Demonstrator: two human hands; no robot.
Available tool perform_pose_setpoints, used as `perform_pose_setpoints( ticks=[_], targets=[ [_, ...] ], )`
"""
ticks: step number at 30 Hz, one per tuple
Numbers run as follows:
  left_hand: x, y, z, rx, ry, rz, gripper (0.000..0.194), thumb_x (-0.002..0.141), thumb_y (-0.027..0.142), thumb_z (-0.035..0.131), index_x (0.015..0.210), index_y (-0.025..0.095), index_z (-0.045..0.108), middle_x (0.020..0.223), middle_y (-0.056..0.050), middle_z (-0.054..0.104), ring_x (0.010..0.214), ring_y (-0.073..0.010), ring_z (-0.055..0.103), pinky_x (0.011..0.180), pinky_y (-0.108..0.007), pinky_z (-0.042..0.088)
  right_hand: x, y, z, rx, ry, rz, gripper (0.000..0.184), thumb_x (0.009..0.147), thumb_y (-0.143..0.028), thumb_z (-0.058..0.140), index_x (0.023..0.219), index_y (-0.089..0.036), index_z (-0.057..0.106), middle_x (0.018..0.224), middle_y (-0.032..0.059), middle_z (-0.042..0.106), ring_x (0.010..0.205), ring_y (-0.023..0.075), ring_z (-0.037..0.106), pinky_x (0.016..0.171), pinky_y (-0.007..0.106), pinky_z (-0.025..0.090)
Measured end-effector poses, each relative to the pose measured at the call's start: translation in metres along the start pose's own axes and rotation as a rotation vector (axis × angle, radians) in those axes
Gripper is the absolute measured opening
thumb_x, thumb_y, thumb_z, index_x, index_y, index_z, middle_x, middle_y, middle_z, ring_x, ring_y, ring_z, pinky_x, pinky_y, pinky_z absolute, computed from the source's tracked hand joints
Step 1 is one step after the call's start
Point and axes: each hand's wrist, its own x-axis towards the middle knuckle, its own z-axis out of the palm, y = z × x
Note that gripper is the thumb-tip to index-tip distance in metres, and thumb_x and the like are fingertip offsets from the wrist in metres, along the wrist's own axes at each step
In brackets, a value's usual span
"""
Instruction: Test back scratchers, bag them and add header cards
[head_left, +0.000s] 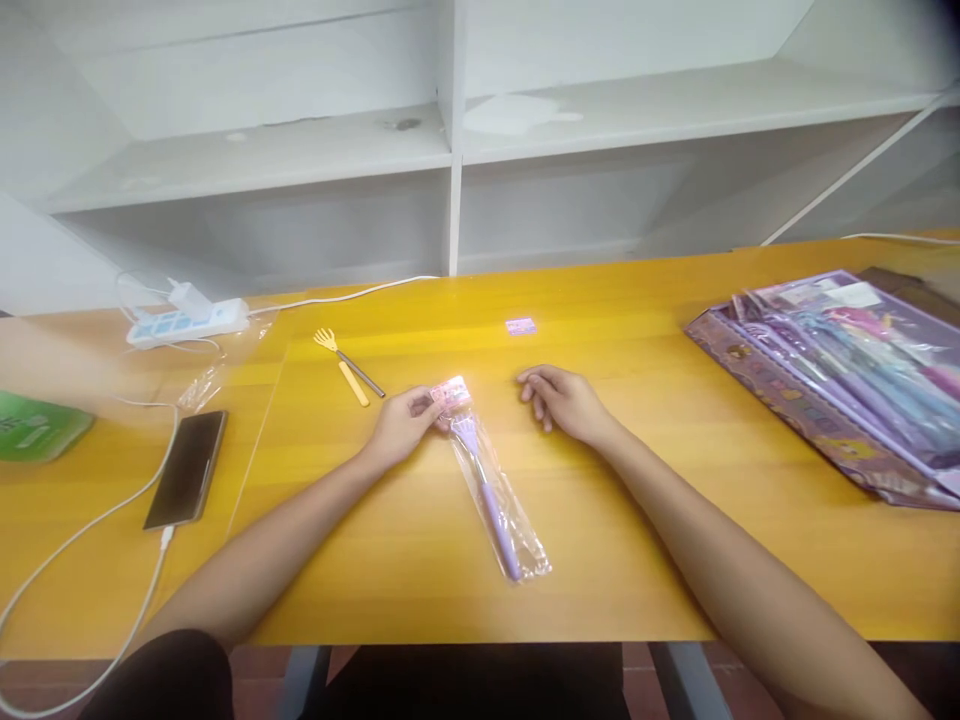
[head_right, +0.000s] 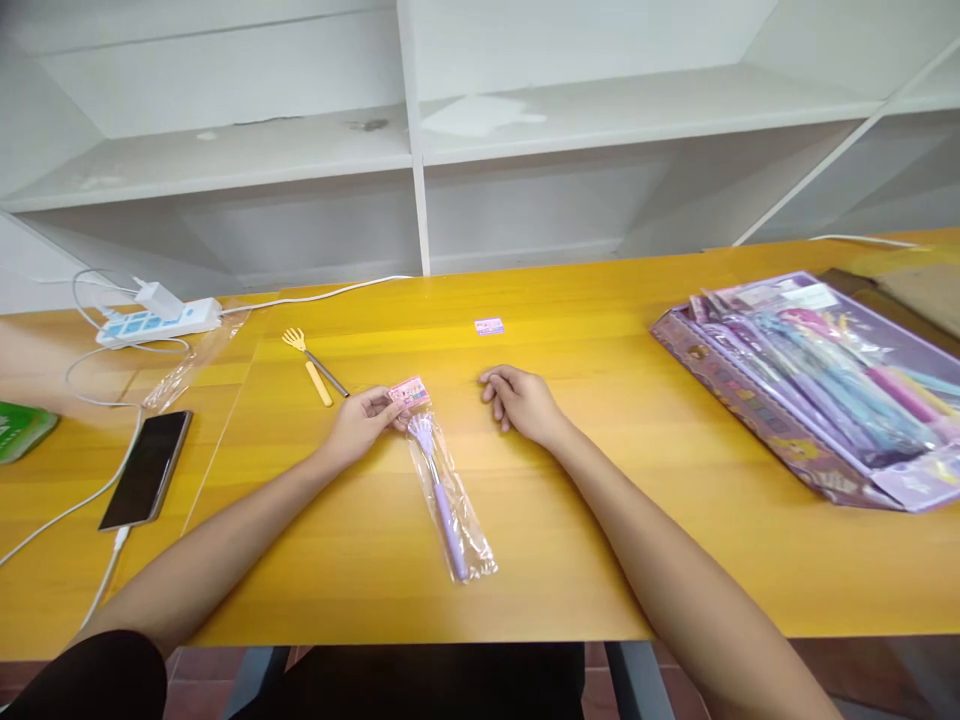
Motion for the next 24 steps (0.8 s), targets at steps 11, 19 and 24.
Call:
perform_pose_setpoints(
  ticks=[11,19,24],
  targets=[
    [0.007,0.007,0.001,-0.349,0.225,0.076,0.051,0.074,0.051,0.092,0.096,0.017,0.061,0.094,-0.003,0.075,0.082,-0.0145,0.074,0.087,-0.033,0.063,-0.042,-0.044,0.033,-0.623,-0.347,-0.362,0.040,0.102,-0.055,0.059,0.081,-0.021,0.058,0.079,0.0025,0.068,0.068,0.0163,0.057,0.064,0.028,0.035],
    [0.002,0.011,-0.002,-0.212,-0.050,0.028,0.049,0.081,0.056,0.086,0.094,0.015,0.065,0.084,-0.003,0.074,0.073,-0.0135,0.072,0.073,-0.026,0.056,-0.038,-0.046,0.028,-0.652,-0.296,-0.291,0.024,0.103,-0.041,0.060,0.090,-0.021,0.059,0.089,0.0057,0.071,0.071,0.0179,0.060,0.065,0.029,0.038],
    [0.002,0.014,-0.001,-0.096,-0.092,0.039,0.050,0.086,0.064,0.077,0.090,0.016,0.064,0.078,-0.002,0.071,0.066,-0.0128,0.066,0.064,-0.025,0.050,-0.046,-0.051,-0.036,-0.807,-0.081,-0.285,0.024,0.108,-0.033,0.049,0.095,-0.020,0.063,0.097,0.0114,0.071,0.080,0.0228,0.064,0.074,0.032,0.043]
  ],
)
